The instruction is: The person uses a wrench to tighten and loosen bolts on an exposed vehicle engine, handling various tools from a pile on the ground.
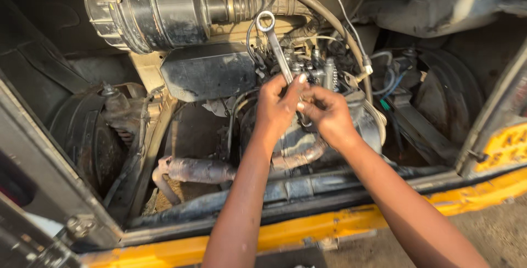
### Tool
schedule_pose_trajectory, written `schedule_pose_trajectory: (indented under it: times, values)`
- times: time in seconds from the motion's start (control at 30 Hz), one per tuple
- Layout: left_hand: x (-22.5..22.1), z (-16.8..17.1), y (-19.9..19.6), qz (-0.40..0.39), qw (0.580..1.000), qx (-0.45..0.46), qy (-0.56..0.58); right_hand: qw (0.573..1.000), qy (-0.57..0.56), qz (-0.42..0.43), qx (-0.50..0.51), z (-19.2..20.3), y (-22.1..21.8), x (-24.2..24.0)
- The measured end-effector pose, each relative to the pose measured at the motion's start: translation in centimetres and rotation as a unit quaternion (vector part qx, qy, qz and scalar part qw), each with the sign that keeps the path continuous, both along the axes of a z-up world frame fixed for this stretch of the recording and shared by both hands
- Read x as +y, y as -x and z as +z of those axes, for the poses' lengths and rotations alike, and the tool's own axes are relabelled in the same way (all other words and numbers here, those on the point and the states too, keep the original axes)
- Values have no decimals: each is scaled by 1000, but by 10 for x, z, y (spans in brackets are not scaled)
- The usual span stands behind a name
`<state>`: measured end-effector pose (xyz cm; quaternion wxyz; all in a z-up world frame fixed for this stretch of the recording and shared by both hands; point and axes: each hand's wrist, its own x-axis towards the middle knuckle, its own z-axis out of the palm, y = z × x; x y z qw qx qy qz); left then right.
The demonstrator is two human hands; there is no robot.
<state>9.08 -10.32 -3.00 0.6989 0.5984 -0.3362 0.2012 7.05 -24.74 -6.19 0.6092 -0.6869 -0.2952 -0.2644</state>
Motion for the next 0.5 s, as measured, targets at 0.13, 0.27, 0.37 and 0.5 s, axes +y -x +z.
schedule_pose_trajectory:
  times: [0.13,0.27,0.37,0.5]
  values:
    - [26,-25,8,124,992,-9,31,983,159,-15,-86,13,7,0]
    - [54,-52,21,101,982,139,83,940,327,-29,-96,32,14,15]
    - [59,-54,28,116,959,224,130,900,411,-18,-144,47,19,19]
    - [72,-49,37,87,891,226,384,847,497,-15,-188,56,28,20]
